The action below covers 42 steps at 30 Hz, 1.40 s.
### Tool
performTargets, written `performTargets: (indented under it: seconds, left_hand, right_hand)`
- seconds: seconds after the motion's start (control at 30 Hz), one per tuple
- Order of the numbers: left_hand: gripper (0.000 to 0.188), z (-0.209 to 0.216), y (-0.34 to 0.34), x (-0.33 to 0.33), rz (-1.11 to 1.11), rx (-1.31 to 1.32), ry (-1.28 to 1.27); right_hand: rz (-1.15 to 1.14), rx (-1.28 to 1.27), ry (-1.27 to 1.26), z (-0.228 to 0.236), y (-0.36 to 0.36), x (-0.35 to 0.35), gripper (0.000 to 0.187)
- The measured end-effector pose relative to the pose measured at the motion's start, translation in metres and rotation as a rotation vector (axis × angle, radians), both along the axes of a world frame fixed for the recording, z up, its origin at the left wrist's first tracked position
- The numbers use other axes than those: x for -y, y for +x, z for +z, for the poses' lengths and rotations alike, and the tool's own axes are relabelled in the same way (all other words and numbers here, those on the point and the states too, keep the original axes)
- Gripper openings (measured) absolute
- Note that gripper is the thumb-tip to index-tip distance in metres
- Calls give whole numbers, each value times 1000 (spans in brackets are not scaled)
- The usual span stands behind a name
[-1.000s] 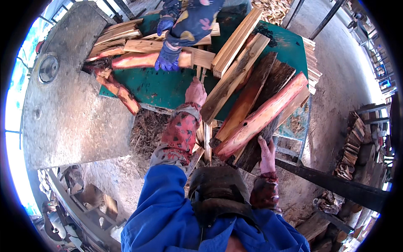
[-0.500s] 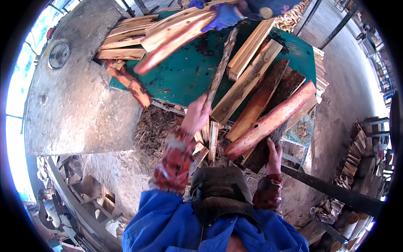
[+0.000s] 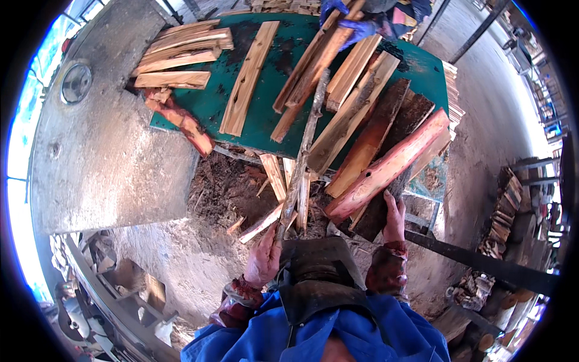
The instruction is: The person picks up split firewood from a green metal table and stacks it into a larger pile. They handle the wood by hand, lifting bundles and placing them onto a growing stack in a workshop environment.
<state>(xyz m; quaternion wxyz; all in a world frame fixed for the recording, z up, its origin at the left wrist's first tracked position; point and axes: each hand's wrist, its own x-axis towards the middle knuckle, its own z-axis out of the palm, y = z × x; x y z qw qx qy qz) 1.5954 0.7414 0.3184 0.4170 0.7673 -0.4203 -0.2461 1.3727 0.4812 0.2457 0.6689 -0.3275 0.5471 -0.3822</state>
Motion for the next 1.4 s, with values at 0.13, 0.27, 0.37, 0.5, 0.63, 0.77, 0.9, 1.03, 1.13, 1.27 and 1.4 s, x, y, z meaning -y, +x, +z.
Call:
performTargets:
  seconds: [0.13, 0.27, 0.37, 0.5, 0.63, 0.77, 0.9, 1.03, 1.13, 1.27, 1.4]
  left_hand:
    - [39, 21, -2, -19, 3, -83, 77]
    - [39, 54, 2, -36, -42, -106, 117]
    - [39, 66, -6, -24, -49, -238, 77]
    - [40, 40, -16, 33, -155, -134, -111]
    - [32, 21, -21, 128, -356, -125, -97]
    - [37, -17, -17, 194, -312, 319, -408]
    - [55, -52, 18, 237, 19, 516, -68]
    - [74, -80, 29, 257, -31, 596, 168]
    - [69, -89, 30, 261, -91, 636, 141]
    - [52, -104, 57, 267, -155, 235, -273]
    - [43, -76, 40, 246, -134, -335, -140]
  right_hand:
    - [33, -32, -24, 4, 4, -2, 51]
    - [23, -2, -40, -10, -5, 2, 50]
    - [1, 5, -49, -8, 0, 0, 49]
    - [18, -3, -70, -4, -1, 1, 49]
    - [-34, -32, 50, -13, -4, 2, 52]
    - [22, 64, 35, -16, -7, 5, 52]
    - [15, 48, 43, -7, -3, 2, 50]
    - [46, 115, -39, -6, -5, 3, 46]
    - [79, 102, -30, -5, -10, 8, 44]
    - [101, 132, -67, -8, -8, 9, 42]
    - [104, 30, -64, -31, -17, 11, 47]
